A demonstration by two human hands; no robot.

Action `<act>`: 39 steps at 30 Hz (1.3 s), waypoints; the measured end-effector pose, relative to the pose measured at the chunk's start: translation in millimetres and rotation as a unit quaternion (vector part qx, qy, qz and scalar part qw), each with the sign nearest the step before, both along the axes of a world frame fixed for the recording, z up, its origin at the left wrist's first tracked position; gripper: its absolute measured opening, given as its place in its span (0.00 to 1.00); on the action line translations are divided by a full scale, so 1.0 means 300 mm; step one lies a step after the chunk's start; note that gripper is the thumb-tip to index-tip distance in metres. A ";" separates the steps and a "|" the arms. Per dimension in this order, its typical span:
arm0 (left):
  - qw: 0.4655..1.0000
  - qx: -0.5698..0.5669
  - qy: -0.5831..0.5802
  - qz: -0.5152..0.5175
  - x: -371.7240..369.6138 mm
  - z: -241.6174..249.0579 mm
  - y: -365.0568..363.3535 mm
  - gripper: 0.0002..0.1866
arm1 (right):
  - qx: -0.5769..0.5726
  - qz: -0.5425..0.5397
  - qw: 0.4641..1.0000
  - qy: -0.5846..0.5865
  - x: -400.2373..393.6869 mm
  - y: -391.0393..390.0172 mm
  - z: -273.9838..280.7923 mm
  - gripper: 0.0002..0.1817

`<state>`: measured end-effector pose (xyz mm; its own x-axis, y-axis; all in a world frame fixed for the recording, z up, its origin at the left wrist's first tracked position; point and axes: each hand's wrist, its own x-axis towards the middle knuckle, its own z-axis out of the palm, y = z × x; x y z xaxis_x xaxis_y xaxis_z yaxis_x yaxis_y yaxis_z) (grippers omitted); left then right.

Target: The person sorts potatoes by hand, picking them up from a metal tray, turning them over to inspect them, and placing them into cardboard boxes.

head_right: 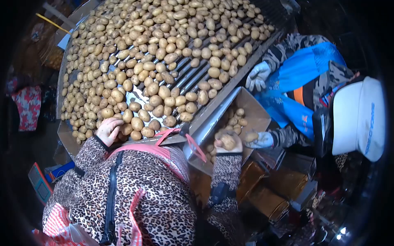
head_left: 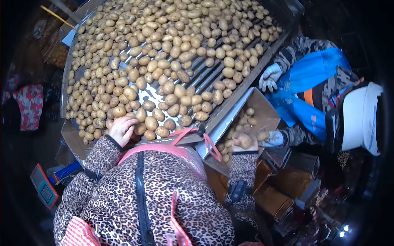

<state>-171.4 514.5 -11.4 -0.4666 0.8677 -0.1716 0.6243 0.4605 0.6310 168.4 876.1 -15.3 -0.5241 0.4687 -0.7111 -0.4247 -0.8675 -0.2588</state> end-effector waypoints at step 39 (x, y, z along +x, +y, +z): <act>0.931 0.042 0.176 0.316 0.189 -0.271 -0.657 0.15 | 0.685 0.647 0.280 -0.184 -0.688 -0.568 -0.043 0.15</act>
